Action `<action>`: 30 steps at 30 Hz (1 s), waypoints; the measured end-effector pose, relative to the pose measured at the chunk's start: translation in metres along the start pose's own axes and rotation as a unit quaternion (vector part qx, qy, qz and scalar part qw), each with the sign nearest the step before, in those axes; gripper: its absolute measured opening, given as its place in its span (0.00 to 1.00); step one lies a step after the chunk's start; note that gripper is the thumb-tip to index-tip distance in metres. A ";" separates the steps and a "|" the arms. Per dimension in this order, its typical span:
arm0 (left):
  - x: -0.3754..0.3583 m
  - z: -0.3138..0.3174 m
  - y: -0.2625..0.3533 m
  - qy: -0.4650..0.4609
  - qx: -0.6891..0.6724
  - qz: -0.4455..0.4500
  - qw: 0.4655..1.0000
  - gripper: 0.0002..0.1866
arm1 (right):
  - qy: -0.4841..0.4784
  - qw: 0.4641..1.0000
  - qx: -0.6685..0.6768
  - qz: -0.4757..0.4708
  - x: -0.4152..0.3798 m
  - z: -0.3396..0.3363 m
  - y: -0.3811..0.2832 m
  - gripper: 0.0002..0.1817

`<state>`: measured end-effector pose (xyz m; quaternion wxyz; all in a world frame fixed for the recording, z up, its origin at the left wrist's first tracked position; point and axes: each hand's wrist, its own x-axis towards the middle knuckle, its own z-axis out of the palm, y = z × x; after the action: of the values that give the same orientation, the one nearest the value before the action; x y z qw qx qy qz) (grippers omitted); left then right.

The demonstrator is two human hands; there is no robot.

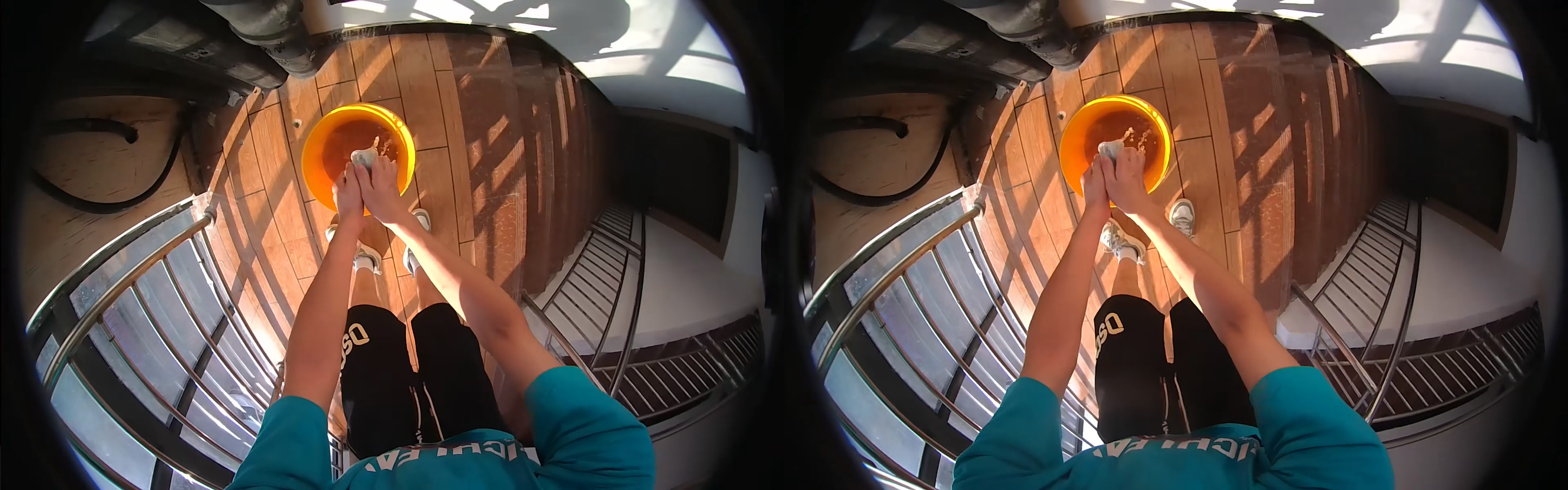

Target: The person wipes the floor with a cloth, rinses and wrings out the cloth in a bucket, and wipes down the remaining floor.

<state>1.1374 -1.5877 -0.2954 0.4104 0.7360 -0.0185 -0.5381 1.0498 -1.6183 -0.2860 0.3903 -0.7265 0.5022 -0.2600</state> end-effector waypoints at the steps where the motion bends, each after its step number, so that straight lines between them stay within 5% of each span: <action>1: 0.003 0.000 -0.007 -0.012 -0.085 0.004 0.996 0.26 | -0.010 0.997 -0.049 -0.051 0.001 0.004 0.002 0.17; 3: 0.007 -0.003 -0.012 -0.031 -0.151 0.034 0.987 0.30 | 0.017 0.997 0.012 0.069 0.006 -0.010 -0.031 0.17; 7: -0.016 0.004 0.019 -0.025 -0.126 0.040 0.991 0.29 | -0.001 0.995 -0.057 0.087 0.013 -0.028 -0.040 0.20; 12: -0.016 0.009 0.035 0.026 -0.097 -0.023 0.995 0.27 | -0.034 0.980 0.122 0.155 0.020 -0.035 -0.041 0.21; 30: -0.029 0.005 0.041 0.008 -0.126 0.033 0.991 0.13 | -0.035 0.980 0.158 0.114 0.018 -0.028 -0.039 0.14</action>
<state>1.1380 -1.6040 -0.2475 0.5173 0.6818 0.0281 -0.5164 1.0555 -1.6366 -0.2388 0.5452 -0.6019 0.5203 -0.2640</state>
